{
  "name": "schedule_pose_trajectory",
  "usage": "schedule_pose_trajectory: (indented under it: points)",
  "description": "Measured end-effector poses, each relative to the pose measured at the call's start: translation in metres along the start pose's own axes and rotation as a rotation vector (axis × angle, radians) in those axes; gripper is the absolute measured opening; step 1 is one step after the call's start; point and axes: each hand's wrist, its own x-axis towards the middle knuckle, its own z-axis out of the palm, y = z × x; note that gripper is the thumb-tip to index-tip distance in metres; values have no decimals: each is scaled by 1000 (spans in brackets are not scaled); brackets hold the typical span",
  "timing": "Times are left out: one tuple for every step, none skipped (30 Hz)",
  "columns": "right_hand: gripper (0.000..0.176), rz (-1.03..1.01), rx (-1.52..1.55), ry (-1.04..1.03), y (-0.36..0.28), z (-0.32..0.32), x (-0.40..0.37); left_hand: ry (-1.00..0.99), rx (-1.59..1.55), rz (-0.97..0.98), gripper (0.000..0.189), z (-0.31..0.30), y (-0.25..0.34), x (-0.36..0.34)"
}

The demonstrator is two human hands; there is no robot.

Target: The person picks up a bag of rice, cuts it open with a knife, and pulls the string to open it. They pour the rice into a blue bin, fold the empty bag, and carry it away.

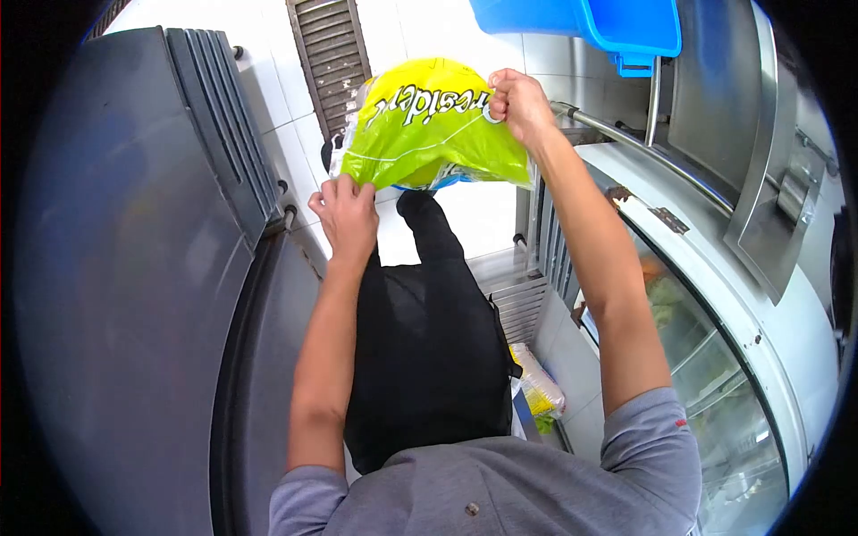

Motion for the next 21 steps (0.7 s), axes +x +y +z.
schedule_pose_trajectory:
  points:
    - [10, -18, 63, -73, -3, 5, -5, 75, 15, -27, 31, -5, 16, 9]
    - [9, -26, 126, -143, -4, 11, -11, 140, 29, -58, 37, -12, 35, 15]
    - [9, -50, 185, -174, -7, 19, -14, 146, -71, 28, 41, -18, 56, 28]
    - [9, -43, 177, -172, -6, 24, -15, 154, -168, 116, 45, -19, 76, 41]
    - [9, -23, 95, -197, -7, 29, -14, 156, -174, 110, 45, -13, 88, 50]
    - [9, -7, 11, -221, -9, 32, -14, 117, -203, 96, 41, -6, 98, 61]
    - [9, 11, -37, -215, -14, 33, -14, 77, -233, 83, 37, -1, 102, 70]
    - [9, 14, -47, -209, -21, 25, -11, 77, -244, 79, 37, 9, 101, 72]
    - [8, -70, -31, -191, -30, 11, -8, 98, -335, 85, 30, 18, 98, 70]
    - [7, -154, -12, -175, -35, 5, -8, 119, -421, 92, 22, 19, 96, 68]
    - [6, -157, -3, -101, -31, 2, -13, 197, -461, 123, 12, 19, 96, 66]
    - [6, -157, -1, -98, -25, 1, -15, 196, -462, 126, 12, 18, 95, 62]
    - [6, -134, 35, -78, -16, -2, -18, 148, -470, 169, 12, 17, 94, 56]
    - [7, -109, 68, -61, -9, -4, -19, 103, -477, 207, 12, 17, 95, 52]
    - [9, -84, 64, -121, -4, -6, -19, 102, -479, 206, 12, 17, 98, 47]
    - [9, -82, 65, -121, -10, -7, -19, 115, -506, 211, 11, 20, 101, 41]
    - [8, -190, 82, -73, -20, -8, -19, 125, -533, 216, 11, 25, 101, 35]
    - [11, -296, 99, -27, -29, -10, -18, 120, -530, 213, 11, 30, 101, 32]
    - [8, -279, 221, -89, -38, -17, -18, 116, -523, 241, 6, 36, 102, 30]
    - [8, -280, 222, -87, -34, -17, -17, 116, -519, 274, 5, 42, 103, 29]
    - [6, -246, 203, -101, -28, -17, -18, 100, -506, 271, 4, 46, 104, 26]
